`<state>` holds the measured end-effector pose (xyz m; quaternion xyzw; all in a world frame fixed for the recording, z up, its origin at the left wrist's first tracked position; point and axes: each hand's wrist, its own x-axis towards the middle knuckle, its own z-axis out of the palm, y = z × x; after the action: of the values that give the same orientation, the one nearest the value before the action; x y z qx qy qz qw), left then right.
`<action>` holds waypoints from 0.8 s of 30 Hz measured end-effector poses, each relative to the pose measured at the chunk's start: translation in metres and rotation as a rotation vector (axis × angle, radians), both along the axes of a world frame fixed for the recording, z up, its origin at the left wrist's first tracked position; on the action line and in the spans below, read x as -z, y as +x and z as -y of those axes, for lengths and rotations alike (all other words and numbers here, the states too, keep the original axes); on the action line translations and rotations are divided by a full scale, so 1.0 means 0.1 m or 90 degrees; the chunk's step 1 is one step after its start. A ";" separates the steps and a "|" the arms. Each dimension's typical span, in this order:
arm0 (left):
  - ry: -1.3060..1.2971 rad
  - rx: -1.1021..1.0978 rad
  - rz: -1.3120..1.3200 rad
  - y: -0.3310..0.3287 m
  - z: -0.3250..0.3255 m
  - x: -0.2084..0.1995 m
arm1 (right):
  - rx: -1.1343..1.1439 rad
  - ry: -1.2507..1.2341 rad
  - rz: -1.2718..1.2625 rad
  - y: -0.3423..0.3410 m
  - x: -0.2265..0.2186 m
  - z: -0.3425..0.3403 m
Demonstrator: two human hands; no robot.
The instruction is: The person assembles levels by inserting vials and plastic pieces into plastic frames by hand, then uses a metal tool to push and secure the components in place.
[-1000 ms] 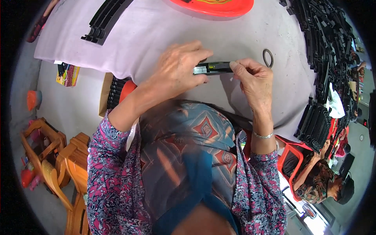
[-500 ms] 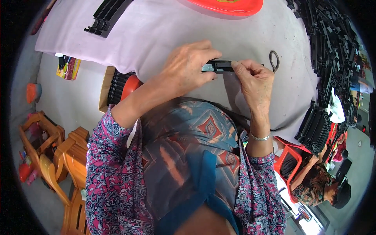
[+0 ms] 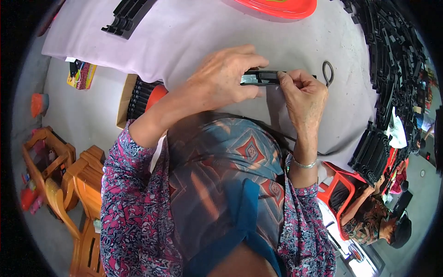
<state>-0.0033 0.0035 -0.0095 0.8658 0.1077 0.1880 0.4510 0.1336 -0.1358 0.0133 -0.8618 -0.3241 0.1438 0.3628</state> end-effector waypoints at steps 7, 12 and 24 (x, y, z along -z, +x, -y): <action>0.026 0.019 0.000 0.11 -0.06 0.01 | 0.004 0.019 0.005 -0.03 0.00 0.02; 0.093 0.049 -0.107 0.23 -0.06 -0.04 | 0.021 0.009 -0.004 -0.05 0.00 0.03; 0.060 -0.072 -0.104 0.30 0.09 0.00 | 0.029 0.047 0.044 -0.08 0.09 0.03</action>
<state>0.0262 -0.0057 -0.0099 0.8912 0.1838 0.1465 0.3879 0.1260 -0.1384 0.0048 -0.8596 -0.3215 0.0937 0.3861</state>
